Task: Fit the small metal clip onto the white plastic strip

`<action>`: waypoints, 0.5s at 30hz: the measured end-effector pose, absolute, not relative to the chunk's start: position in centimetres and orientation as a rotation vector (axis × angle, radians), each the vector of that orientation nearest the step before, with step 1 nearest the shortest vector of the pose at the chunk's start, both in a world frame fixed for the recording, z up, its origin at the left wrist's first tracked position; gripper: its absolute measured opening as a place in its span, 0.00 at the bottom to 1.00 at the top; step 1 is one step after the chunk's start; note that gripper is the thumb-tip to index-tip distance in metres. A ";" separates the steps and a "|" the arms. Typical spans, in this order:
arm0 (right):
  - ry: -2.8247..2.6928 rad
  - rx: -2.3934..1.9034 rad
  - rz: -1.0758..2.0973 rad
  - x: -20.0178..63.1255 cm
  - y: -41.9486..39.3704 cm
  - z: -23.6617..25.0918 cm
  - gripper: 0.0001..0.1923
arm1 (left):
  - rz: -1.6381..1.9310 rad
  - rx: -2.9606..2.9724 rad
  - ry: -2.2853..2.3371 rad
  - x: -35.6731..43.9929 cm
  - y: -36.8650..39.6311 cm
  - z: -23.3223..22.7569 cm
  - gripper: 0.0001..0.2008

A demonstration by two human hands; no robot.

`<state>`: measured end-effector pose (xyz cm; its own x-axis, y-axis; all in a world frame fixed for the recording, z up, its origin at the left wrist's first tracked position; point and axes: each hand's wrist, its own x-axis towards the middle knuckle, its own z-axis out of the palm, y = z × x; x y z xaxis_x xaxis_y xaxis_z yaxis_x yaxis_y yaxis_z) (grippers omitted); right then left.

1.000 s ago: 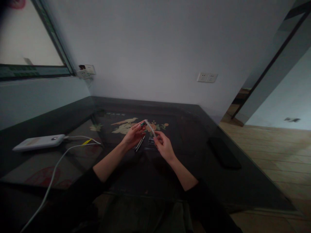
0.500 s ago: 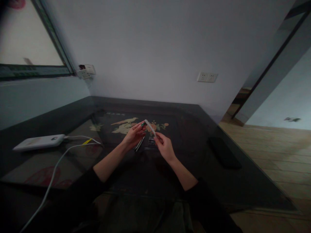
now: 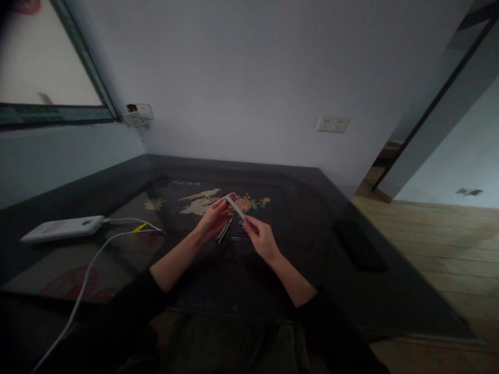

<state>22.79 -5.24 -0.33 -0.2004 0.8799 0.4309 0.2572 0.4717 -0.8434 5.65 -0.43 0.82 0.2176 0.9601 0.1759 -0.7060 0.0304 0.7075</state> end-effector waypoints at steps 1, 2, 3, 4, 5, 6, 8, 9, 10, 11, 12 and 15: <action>-1.726 -0.978 0.785 22.7 -5.3 -0.4 0.21 | 1.343 0.783 0.406 5.7 -0.4 0.8 0.17; -1.731 -0.979 0.791 22.7 -5.2 -0.4 0.21 | 1.348 0.777 0.409 5.7 -0.4 0.8 0.17; -1.729 -0.983 0.789 22.7 -5.2 -0.5 0.21 | 1.349 0.774 0.408 5.7 -0.5 0.8 0.17; -1.722 -0.988 0.781 22.8 -5.1 -0.5 0.22 | 1.346 0.776 0.405 5.7 -0.5 0.8 0.17; -1.714 -0.993 0.770 22.8 -5.0 -0.6 0.22 | 1.340 0.778 0.403 5.7 -0.5 0.8 0.17; -1.704 -0.998 0.758 22.9 -4.8 -0.7 0.21 | 1.335 0.779 0.403 5.8 -0.6 0.8 0.17; -1.685 -1.012 0.733 23.0 -4.6 -0.7 0.20 | 1.333 0.769 0.413 5.8 -0.6 0.7 0.17; -1.672 -1.018 0.710 23.1 -4.5 -0.7 0.19 | 1.336 0.759 0.420 5.8 -0.6 0.6 0.17; -1.661 -1.024 0.685 23.1 -4.5 -0.7 0.19 | 1.343 0.749 0.427 5.9 -0.6 0.5 0.18; -1.651 -1.032 0.662 23.2 -4.5 -0.7 0.20 | 1.350 0.741 0.431 5.9 -0.5 0.5 0.18; -1.648 -1.039 0.649 23.2 -4.5 -0.6 0.22 | 1.355 0.735 0.432 5.9 -0.5 0.4 0.18; -1.673 -1.019 0.654 23.2 -4.8 -0.6 0.25 | 1.358 0.730 0.422 6.0 -0.5 0.4 0.18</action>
